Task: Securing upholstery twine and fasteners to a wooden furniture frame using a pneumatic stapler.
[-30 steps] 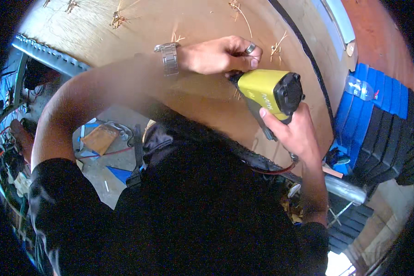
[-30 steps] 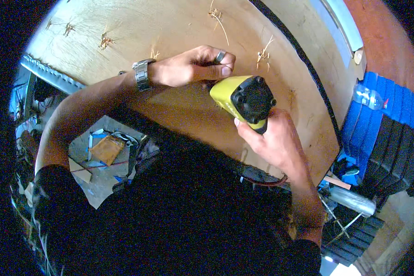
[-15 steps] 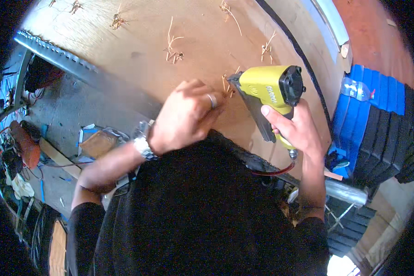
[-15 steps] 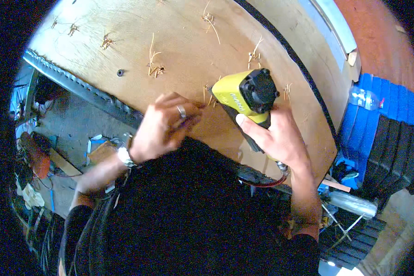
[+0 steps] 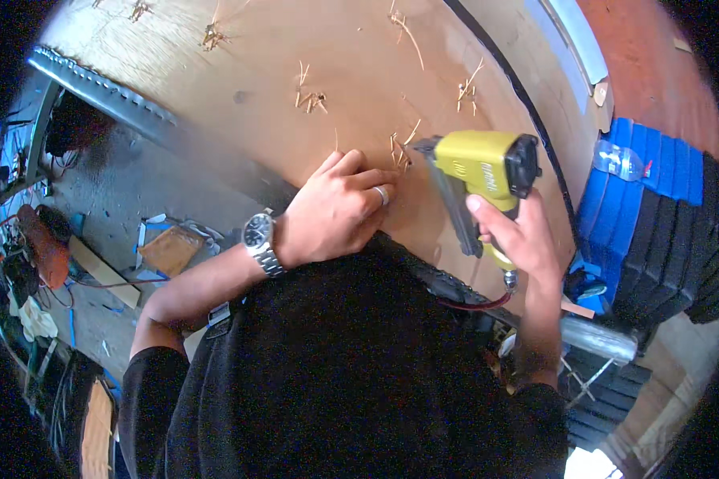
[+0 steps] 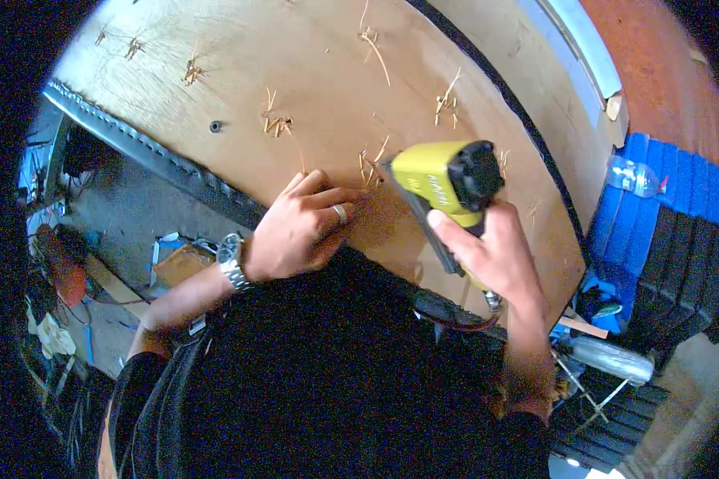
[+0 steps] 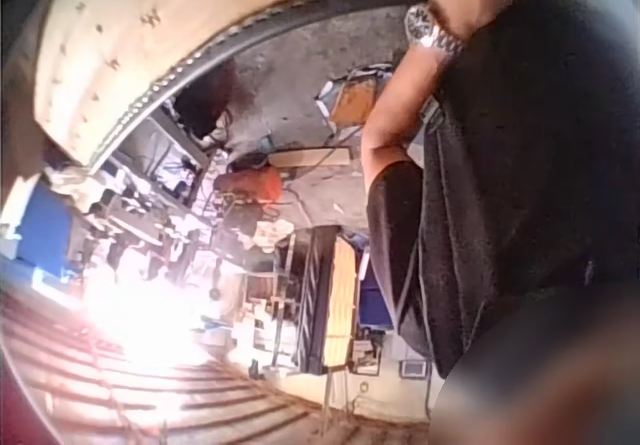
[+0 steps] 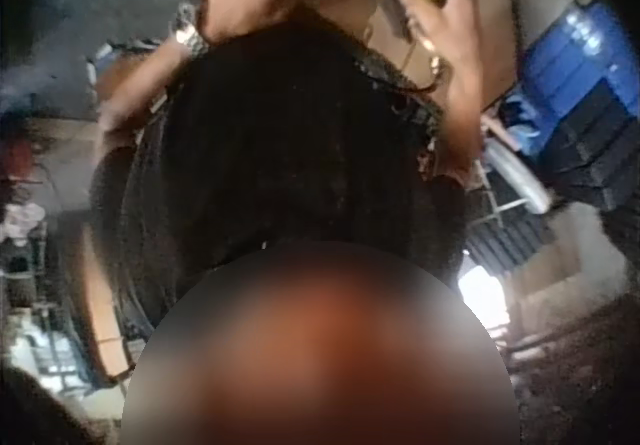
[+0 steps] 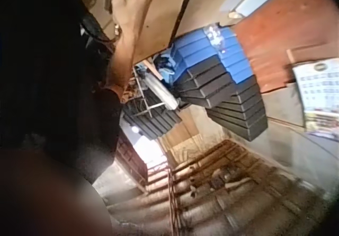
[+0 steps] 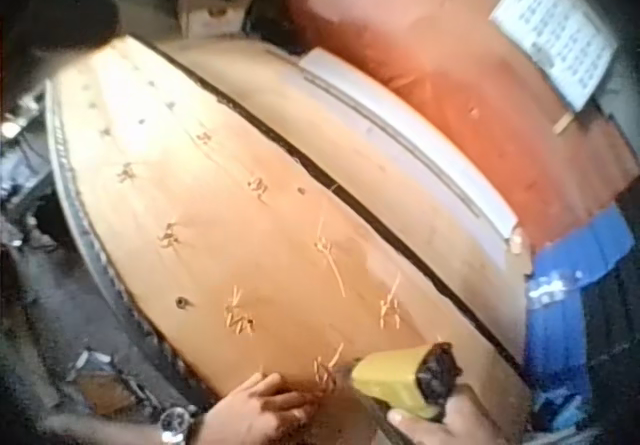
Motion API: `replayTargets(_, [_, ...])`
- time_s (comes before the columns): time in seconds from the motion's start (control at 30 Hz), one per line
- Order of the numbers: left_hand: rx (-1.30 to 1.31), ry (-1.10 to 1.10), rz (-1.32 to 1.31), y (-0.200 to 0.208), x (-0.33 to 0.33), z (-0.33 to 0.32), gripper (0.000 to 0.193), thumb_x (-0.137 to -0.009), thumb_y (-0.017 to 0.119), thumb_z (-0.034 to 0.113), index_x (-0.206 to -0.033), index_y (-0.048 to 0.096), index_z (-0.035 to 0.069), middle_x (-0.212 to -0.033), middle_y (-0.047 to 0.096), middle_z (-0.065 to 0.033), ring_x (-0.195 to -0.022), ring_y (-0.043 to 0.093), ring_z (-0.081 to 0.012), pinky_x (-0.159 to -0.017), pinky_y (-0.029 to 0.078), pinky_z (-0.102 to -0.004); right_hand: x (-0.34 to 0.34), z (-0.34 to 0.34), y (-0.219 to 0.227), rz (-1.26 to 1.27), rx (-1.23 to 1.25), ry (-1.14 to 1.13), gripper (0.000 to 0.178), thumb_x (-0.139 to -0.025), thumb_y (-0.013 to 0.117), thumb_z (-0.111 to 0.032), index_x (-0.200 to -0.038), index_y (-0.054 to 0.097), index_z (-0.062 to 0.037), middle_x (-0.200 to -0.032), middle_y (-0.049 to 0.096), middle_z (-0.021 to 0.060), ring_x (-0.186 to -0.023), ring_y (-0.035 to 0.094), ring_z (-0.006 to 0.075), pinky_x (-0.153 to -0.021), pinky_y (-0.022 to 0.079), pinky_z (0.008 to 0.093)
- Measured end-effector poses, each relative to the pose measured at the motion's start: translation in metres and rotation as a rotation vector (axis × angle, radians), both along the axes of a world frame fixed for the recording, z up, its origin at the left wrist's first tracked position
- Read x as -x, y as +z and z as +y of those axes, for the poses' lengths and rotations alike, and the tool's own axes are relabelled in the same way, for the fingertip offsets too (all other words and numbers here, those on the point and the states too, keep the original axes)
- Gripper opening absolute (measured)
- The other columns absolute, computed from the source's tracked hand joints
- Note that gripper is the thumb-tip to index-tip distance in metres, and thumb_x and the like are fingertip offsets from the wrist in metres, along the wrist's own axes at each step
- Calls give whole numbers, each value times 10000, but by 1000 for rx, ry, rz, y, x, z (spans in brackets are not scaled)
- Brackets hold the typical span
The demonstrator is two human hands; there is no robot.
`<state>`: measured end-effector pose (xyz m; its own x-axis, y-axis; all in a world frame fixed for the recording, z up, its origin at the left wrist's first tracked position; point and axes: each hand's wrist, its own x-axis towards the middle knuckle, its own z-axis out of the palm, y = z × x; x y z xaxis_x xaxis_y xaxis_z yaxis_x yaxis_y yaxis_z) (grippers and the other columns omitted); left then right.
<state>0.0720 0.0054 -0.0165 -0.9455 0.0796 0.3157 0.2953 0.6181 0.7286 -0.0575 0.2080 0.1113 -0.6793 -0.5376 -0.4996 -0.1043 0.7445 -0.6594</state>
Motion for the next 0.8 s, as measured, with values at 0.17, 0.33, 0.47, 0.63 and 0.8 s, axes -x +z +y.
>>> replayTargets(0.17, [52, -2, 17, 10, 30, -45, 125, -796, 628, 125, -908, 663, 82, -907, 655, -47, -928, 581, -245, -825, 464, -391, 21, 24, 4, 85, -33, -177, 194, -888, 659, -184, -925, 636, 5, -674, 610, 16, -529, 561, 95, -506, 464, 269])
replayTargets(0.33, [354, 467, 39, -4, 103, -80, 363, -794, 703, 249, -1112, 661, 80, -1063, 609, -83, -1030, 549, -283, -873, 462, -400, 32, 46, -15, 233, -135, -115, 340, -848, 683, -267, -1003, 647, 34, -770, 676, 138, -709, 658, 220, -693, 514, 374])
replayTargets(0.47, [352, 365, 107, -27, 158, -98, 290, -775, 711, 276, -998, 712, 89, -1030, 618, -84, -1009, 549, -296, -873, 466, -414, 37, 48, -29, 227, -129, -134, 388, -831, 690, -306, -1035, 644, 21, -852, 692, 194, -828, 687, 328, -766, 512, 400])
replayTargets(0.63, [220, 287, 161, -16, 180, -96, 187, -786, 711, 242, -869, 720, 76, -896, 671, -77, -858, 599, -276, -838, 462, -382, 36, 43, -21, 221, -66, -124, 382, -822, 699, -317, -1000, 645, 17, -844, 682, 218, -827, 683, 359, -736, 509, 421])
replayTargets(0.8, [-242, 137, -40, -2, 186, -107, 122, -865, 670, 161, -904, 704, 51, -809, 661, -93, -738, 610, -245, -759, 480, -353, 36, 45, -26, 366, -50, -36, 356, -836, 693, -249, -1017, 635, 52, -762, 672, 144, -686, 659, 231, -675, 510, 373])
